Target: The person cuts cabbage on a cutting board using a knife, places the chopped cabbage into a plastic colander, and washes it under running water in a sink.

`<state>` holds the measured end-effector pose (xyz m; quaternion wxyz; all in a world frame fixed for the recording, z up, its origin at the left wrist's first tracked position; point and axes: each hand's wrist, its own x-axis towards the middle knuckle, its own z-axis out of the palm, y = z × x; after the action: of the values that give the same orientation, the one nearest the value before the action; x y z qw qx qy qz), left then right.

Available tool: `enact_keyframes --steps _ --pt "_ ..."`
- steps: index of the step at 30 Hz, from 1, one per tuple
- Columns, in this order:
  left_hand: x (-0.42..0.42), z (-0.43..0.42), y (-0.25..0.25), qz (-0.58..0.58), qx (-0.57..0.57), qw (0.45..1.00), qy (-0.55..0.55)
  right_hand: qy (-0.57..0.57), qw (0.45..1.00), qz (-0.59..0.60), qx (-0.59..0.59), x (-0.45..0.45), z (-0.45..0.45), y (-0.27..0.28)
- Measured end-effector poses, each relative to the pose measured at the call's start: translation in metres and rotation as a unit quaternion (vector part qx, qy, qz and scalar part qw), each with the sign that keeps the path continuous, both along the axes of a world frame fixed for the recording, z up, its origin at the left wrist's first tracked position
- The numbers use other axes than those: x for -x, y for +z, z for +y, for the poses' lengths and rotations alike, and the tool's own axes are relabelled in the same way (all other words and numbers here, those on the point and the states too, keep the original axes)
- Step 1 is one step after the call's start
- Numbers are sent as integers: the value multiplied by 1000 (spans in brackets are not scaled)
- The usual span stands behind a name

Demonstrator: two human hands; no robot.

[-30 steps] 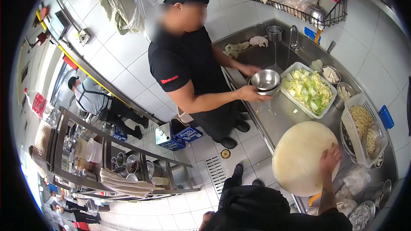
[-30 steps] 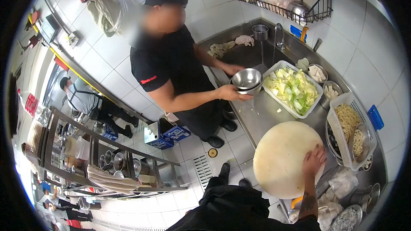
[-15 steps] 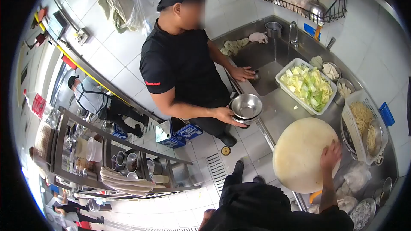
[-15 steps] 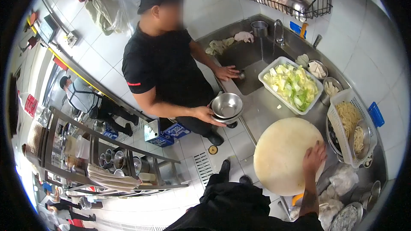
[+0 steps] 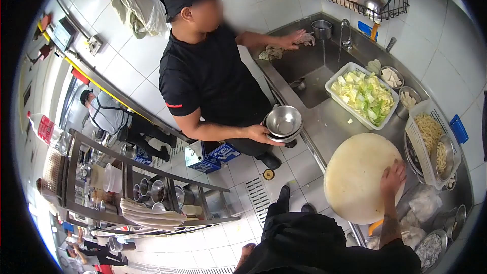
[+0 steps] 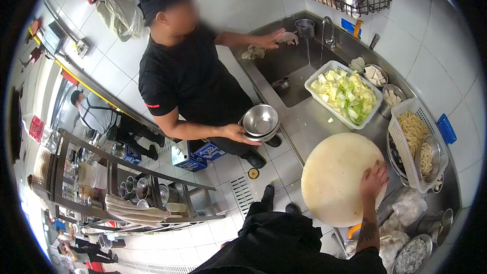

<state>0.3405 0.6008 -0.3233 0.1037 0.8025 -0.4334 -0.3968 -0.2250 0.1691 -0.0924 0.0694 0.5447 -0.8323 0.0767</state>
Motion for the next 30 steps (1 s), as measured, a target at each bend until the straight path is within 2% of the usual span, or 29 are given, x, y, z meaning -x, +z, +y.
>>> enact_keyframes --steps 1,2,4,8,11,13,17,19,20,22,23,25,29,30 --pt "0 3 -1 24 -26 998 60 -1 1000 -5 -4 -1 0 1" --pt "-1 9 -2 23 -26 997 62 1 1000 -6 -4 -1 -1 -1" --pt "0 18 5 54 58 995 54 4 1000 1 3 1 -1 -3" --pt "-2 15 2 43 39 998 34 -6 1000 -14 -20 -3 -1 7" --pt "0 8 1 63 77 995 19 -8 1000 -17 -20 -2 -2 5" --pt "2 -4 -1 -93 4 988 -125 -7 1000 -13 -18 -2 -1 5" --pt "1 2 -4 -36 2 998 -55 -6 1000 -5 -15 -2 -1 4" --pt "-1 -1 -5 -93 34 985 -144 -2 1000 0 -8 -1 -1 3" --pt "-3 3 -3 -93 34 985 -144 -2 1000 0 -8 -1 0 2" --pt "-8 15 3 109 71 991 43 2 1000 5 -3 -2 1 3" --pt "-7 15 3 109 70 991 42 1 1000 4 -3 -2 1 3" --pt "-5 14 2 101 145 984 33 0 1000 8 -6 -2 0 3" --pt "-6 15 2 90 160 983 14 -1 1000 11 -4 -3 -1 2" --pt "-8 14 2 119 152 981 35 -2 1000 9 -6 -3 -1 3"
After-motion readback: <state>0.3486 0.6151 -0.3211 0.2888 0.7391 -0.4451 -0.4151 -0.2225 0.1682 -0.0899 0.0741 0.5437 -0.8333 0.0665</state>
